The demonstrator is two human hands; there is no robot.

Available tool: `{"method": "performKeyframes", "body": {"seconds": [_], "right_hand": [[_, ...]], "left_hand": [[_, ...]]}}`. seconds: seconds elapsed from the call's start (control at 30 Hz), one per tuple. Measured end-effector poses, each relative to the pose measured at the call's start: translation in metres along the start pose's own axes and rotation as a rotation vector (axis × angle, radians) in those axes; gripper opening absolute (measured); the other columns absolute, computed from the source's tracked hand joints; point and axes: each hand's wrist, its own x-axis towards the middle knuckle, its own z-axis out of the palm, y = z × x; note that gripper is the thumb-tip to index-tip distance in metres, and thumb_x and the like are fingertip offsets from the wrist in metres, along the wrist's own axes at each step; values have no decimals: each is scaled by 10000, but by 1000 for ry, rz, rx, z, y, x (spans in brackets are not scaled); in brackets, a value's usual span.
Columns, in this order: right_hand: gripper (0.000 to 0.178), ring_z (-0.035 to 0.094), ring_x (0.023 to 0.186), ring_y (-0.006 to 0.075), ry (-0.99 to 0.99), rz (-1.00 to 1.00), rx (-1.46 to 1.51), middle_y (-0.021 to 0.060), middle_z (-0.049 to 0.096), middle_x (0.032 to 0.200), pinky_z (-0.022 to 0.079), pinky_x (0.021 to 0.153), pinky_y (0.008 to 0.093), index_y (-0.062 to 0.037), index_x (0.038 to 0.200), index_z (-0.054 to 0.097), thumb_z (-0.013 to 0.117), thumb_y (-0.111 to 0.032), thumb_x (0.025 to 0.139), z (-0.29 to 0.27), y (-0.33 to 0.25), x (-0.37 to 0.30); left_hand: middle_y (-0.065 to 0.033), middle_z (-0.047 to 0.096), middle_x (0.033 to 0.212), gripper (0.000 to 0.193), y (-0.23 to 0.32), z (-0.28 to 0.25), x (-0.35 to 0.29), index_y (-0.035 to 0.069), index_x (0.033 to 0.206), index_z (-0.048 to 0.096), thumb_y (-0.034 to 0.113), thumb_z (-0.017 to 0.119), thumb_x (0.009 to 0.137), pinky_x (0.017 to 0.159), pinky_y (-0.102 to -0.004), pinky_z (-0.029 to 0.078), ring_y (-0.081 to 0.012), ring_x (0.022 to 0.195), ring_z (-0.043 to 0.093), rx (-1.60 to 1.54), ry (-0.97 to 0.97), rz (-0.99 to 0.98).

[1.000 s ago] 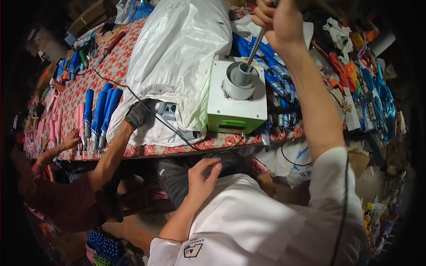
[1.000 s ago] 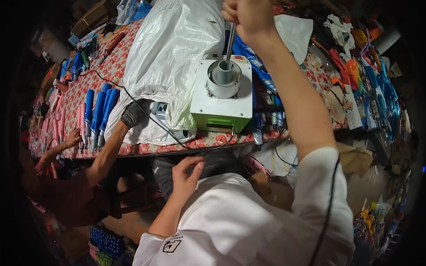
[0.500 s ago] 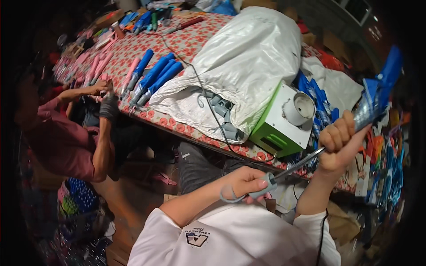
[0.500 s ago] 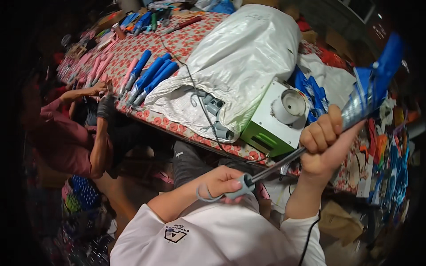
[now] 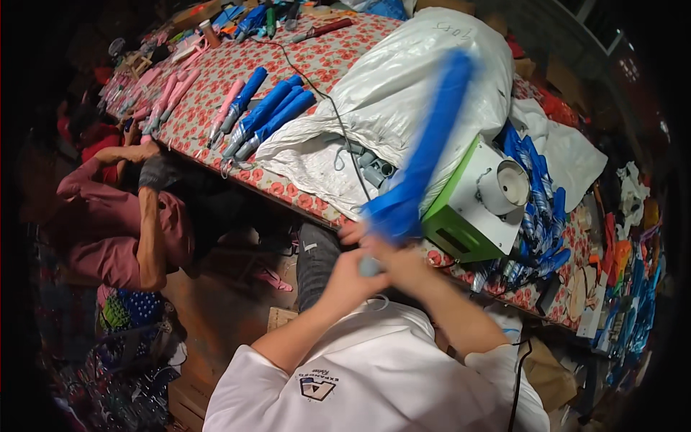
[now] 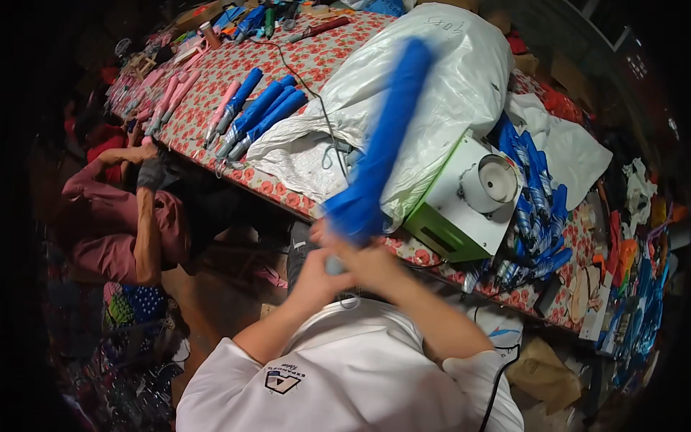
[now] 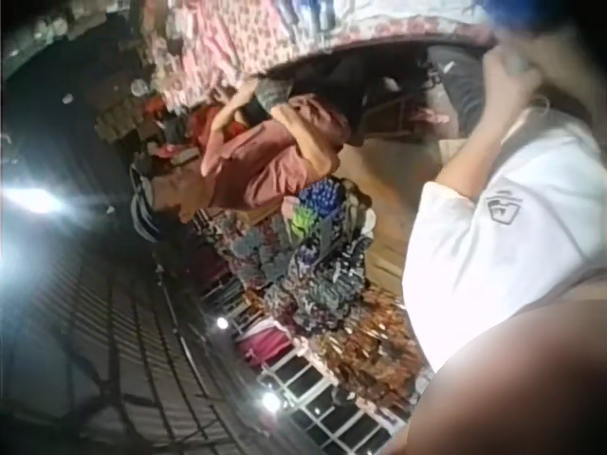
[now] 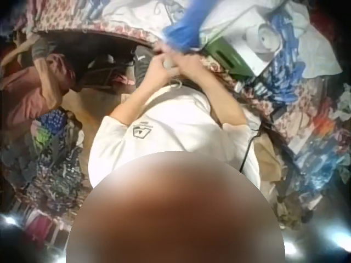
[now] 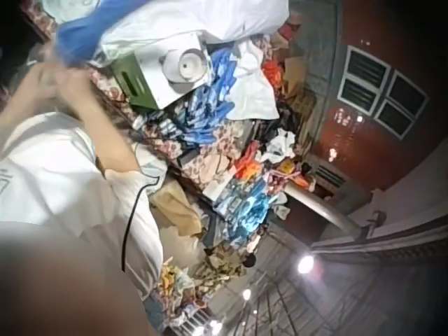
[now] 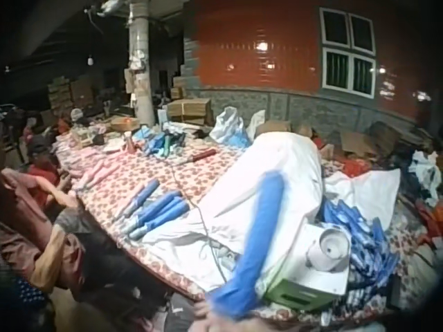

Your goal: Assembling umbrellas by attaching the fabric covers to the metal frames using a small mechanical press.

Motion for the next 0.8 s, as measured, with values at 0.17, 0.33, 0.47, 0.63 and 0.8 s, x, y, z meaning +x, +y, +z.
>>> {"method": "performKeyframes", "body": {"seconds": [0.17,0.33,0.47,0.63,0.8], "right_hand": [[519,608,968,214,60,85,117,135,643,1103,464,879,301,23,1265,535,665,-297,878,-8,39,-18],[405,613,882,187,5,213,-241,109,668,1008,483,806,276,16,1145,620,726,-157,795,-43,30,-67],[264,597,776,151,392,155,-301,84,670,913,486,721,256,19,1044,661,694,-101,811,-73,30,-103],[105,552,684,108,1163,-15,-370,59,660,833,452,643,219,-3,889,646,623,-105,874,-145,64,-159],[155,623,645,218,1292,301,-824,81,684,745,481,610,302,-25,857,681,627,-167,828,-232,108,-184]], "left_hand": [[-32,559,702,168,-32,-65,35,38,875,598,66,629,712,563,-221,375,-103,599,486,-426,273,-150],[-113,601,738,277,-74,-235,139,2,883,622,206,698,711,596,-326,414,-221,638,518,510,763,-56],[-201,597,1110,488,-56,-232,198,29,1183,581,162,694,727,875,-394,457,-359,954,578,1293,1016,358],[-161,602,1075,393,-79,-87,248,42,1119,609,22,605,727,808,-407,478,-358,944,579,994,139,740],[-165,563,938,285,-116,-34,266,39,970,597,-10,561,692,737,-442,471,-378,837,545,1199,95,701]]}}
